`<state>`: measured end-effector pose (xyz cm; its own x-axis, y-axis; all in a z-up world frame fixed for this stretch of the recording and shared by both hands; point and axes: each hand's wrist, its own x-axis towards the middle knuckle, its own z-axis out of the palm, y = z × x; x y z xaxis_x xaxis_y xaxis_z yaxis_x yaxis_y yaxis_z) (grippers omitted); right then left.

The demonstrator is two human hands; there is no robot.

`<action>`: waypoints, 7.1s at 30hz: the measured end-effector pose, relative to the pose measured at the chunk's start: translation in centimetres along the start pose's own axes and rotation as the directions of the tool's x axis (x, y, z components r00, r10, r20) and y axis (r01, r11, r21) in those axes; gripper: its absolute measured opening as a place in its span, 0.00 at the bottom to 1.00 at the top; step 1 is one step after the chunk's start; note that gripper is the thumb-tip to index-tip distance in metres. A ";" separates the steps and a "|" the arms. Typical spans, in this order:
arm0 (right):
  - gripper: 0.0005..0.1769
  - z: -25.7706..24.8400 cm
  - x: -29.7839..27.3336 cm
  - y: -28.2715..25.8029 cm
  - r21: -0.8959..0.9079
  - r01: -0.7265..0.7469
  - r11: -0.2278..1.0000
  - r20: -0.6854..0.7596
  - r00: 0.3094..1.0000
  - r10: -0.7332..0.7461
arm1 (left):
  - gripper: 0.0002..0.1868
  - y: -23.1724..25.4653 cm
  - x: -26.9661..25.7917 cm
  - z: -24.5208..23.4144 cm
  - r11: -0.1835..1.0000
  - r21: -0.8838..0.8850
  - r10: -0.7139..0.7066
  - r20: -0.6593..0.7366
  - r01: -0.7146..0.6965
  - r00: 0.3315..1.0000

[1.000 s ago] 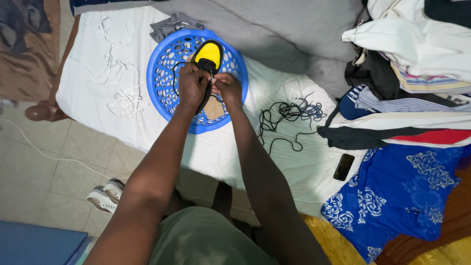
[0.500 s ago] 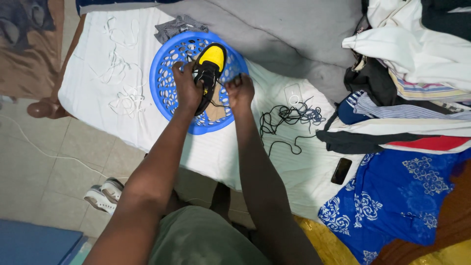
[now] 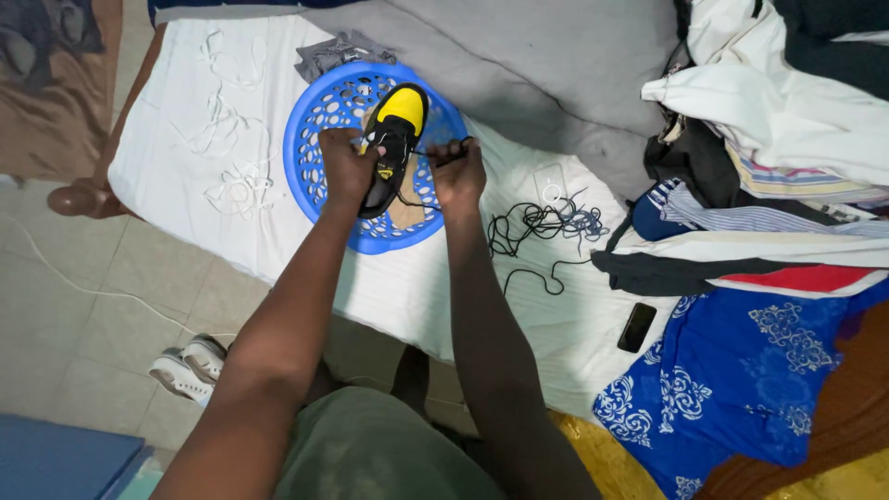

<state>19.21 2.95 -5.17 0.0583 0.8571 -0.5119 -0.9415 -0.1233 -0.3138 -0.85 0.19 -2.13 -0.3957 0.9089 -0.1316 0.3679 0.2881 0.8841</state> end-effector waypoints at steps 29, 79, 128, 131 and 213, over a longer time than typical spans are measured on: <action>0.13 -3.2 -0.4 1.1 -0.968 0.126 -0.218 0.187 0.940 -0.284 | 0.05 -9.7 5.2 -1.2 0.882 -0.392 -0.351 -0.175 0.262 0.920; 0.10 22.1 -28.1 -13.0 -0.701 0.598 -0.389 0.697 0.690 -0.196 | 0.12 26.2 -13.9 -9.5 0.971 -0.214 0.174 0.325 -0.107 0.930; 0.06 20.3 -25.4 -15.4 -0.905 0.411 0.109 0.402 0.911 -0.096 | 0.10 30.3 -17.1 -12.1 0.651 -0.277 0.747 0.066 -0.707 0.662; 0.05 21.5 -26.2 -15.6 -0.909 0.377 0.178 0.375 0.926 -0.043 | 0.10 30.5 -16.9 -12.2 0.644 -0.261 0.756 0.076 -0.719 0.650; 0.27 16.4 -22.7 -13.7 -0.920 0.361 0.152 0.328 0.922 -0.207 | 0.06 25.6 -13.7 -6.0 0.754 -0.489 0.475 -0.053 -0.438 0.878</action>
<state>25.34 -6.64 23.89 0.1395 0.9796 -0.1450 0.1836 -0.1694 -0.9683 8.98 -6.64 25.00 -0.2175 0.9191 0.3286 0.0392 -0.3282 0.9438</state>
